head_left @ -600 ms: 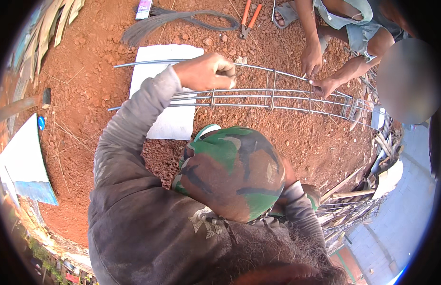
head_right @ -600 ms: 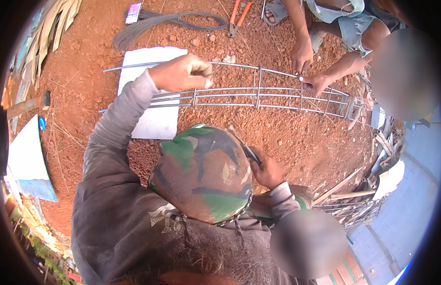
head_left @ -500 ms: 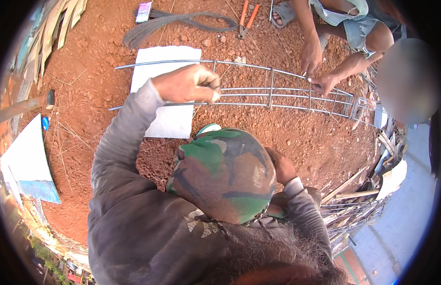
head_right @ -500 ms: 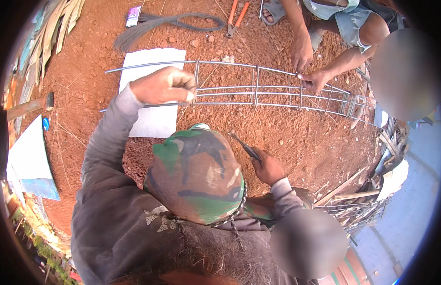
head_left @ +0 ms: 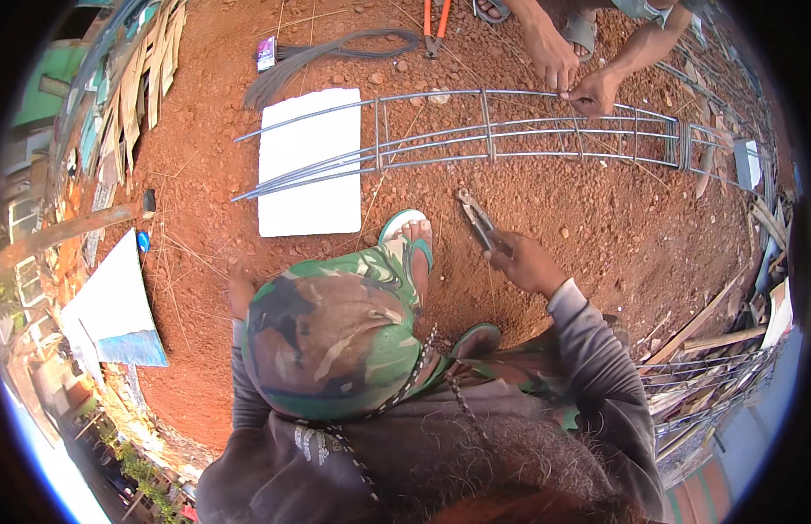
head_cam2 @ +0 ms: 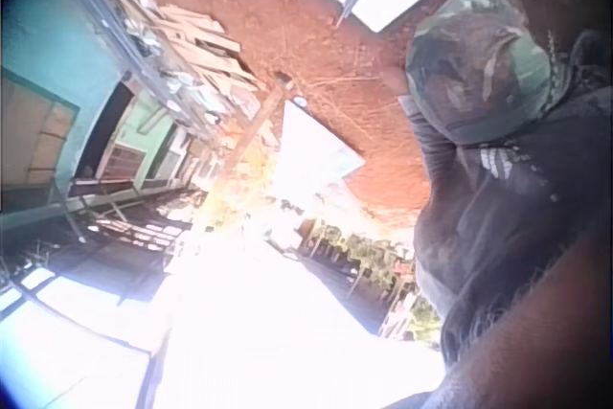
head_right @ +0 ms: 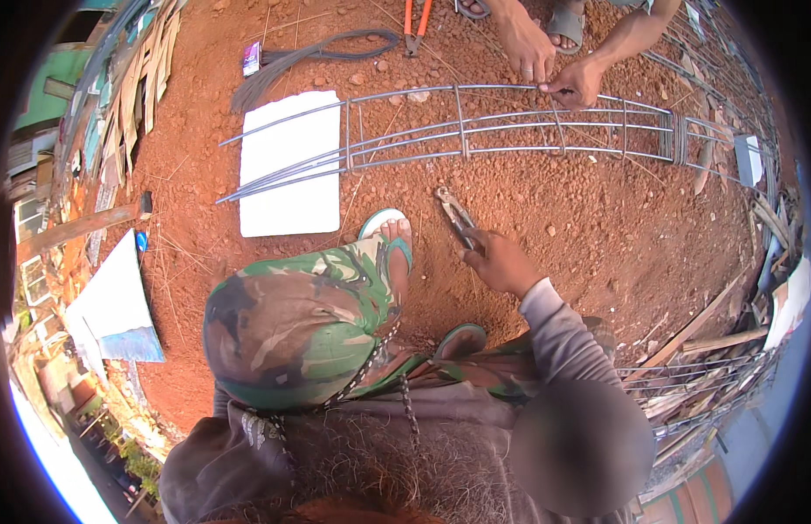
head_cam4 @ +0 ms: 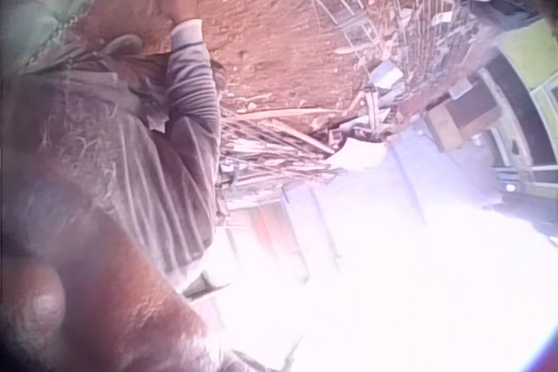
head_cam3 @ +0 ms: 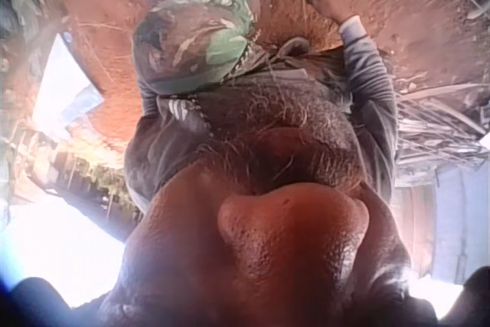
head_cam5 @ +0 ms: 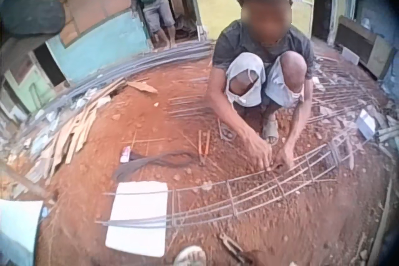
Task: The person assembles a metal reinforcement frame by tying together steel rods and wire using pliers and their hands, while another person assists.
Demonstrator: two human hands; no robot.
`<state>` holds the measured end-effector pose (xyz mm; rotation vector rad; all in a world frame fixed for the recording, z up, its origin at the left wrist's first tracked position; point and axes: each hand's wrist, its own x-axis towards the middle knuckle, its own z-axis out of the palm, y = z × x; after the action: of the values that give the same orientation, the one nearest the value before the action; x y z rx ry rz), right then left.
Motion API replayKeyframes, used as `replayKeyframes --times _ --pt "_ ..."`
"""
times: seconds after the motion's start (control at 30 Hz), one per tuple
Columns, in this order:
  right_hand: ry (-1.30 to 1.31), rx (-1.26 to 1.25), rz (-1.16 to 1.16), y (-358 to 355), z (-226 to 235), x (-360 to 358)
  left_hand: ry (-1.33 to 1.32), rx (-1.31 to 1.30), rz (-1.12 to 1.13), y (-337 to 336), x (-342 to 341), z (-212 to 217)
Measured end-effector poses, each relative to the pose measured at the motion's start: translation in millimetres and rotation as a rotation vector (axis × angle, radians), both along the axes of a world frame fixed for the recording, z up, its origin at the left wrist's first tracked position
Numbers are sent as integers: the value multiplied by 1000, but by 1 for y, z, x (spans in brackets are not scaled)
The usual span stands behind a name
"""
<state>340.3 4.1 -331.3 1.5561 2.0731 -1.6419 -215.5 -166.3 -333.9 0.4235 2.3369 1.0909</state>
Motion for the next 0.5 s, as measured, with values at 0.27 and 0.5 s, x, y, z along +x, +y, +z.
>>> replayKeyframes --times 0.27,0.5 --pt "37 82 -54 6 41 -5 4 5 -945 193 139 131" --pt "230 126 19 8 77 -32 897 -576 -1607 417 137 67"
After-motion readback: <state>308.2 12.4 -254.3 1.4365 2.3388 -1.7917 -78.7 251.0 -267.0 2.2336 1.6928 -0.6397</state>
